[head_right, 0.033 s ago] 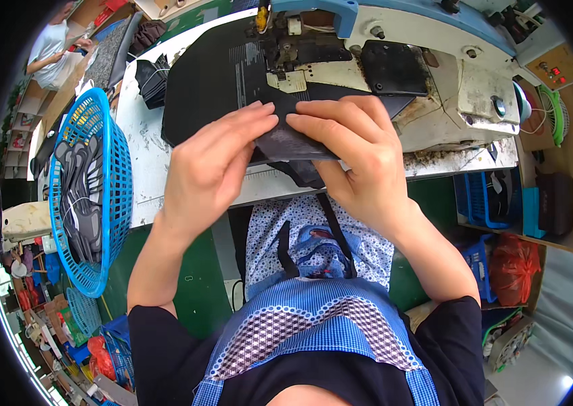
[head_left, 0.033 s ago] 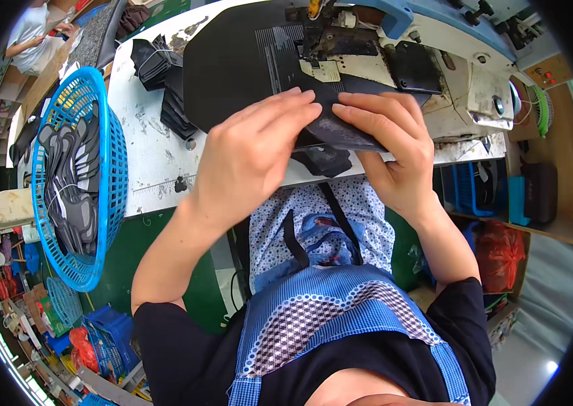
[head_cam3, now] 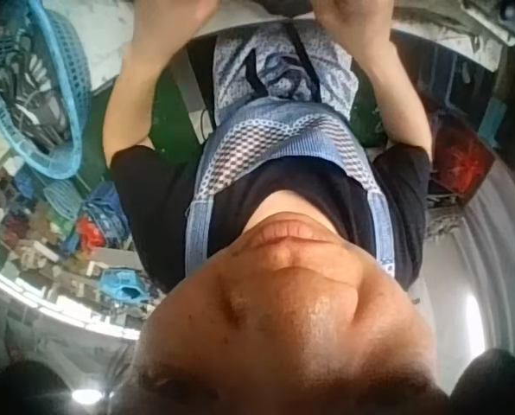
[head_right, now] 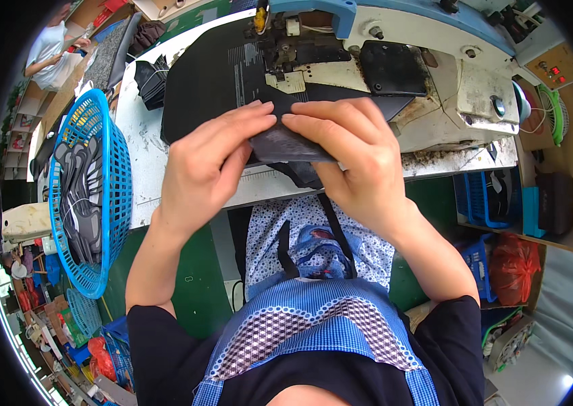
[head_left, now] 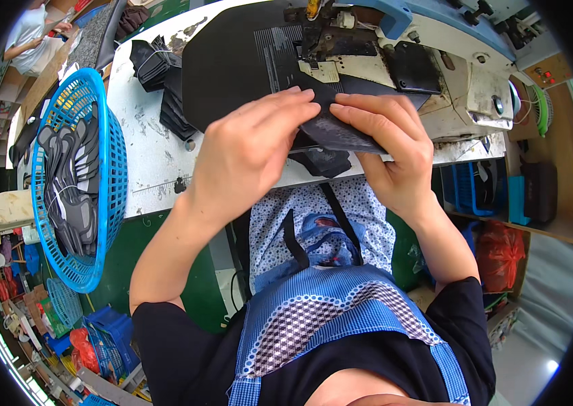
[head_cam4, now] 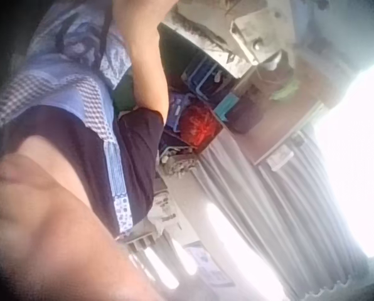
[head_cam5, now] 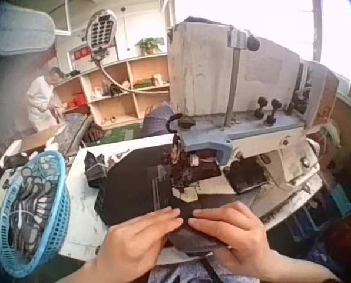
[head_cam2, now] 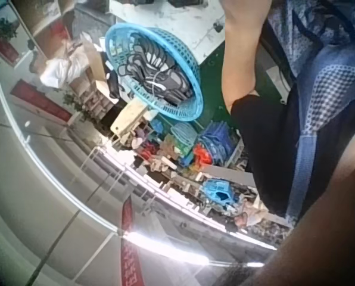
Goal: Sewing together components of a sneaker upper using an industrial sewing machine.
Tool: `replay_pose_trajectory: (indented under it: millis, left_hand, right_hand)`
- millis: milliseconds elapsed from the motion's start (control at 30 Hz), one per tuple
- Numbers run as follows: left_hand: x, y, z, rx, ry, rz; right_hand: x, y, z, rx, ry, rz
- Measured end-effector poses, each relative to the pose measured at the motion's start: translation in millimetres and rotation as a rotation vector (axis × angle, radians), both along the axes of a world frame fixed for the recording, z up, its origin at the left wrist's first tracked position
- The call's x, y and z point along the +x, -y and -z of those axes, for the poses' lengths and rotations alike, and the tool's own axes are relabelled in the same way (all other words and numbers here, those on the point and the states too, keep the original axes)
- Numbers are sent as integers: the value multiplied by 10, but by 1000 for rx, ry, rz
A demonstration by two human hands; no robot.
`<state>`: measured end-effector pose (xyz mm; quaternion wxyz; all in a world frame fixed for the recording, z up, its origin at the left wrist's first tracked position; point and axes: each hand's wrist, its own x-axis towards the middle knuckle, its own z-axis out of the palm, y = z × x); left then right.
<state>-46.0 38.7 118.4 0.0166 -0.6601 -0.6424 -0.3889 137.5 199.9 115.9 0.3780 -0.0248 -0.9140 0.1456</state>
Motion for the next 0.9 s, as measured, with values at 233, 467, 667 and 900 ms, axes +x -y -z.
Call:
replay_pose_trajectory:
  millis: [233, 467, 667, 900]
  left_hand:
    - [-237, -257, -7, 32, -4, 5]
    - [-323, -297, -34, -90, -22, -3]
    - [-365, -256, -203, -83, -401, 90]
    - [-527, -242, -186, -128, -388, 136]
  right_hand:
    - [-169, 102, 50, -115, -20, 15]
    - [-304, 84, 133, 16, -82, 55]
    - [-299, 203, 106, 51, -28, 68]
    - [-333, 253, 206, 29, -125, 25]
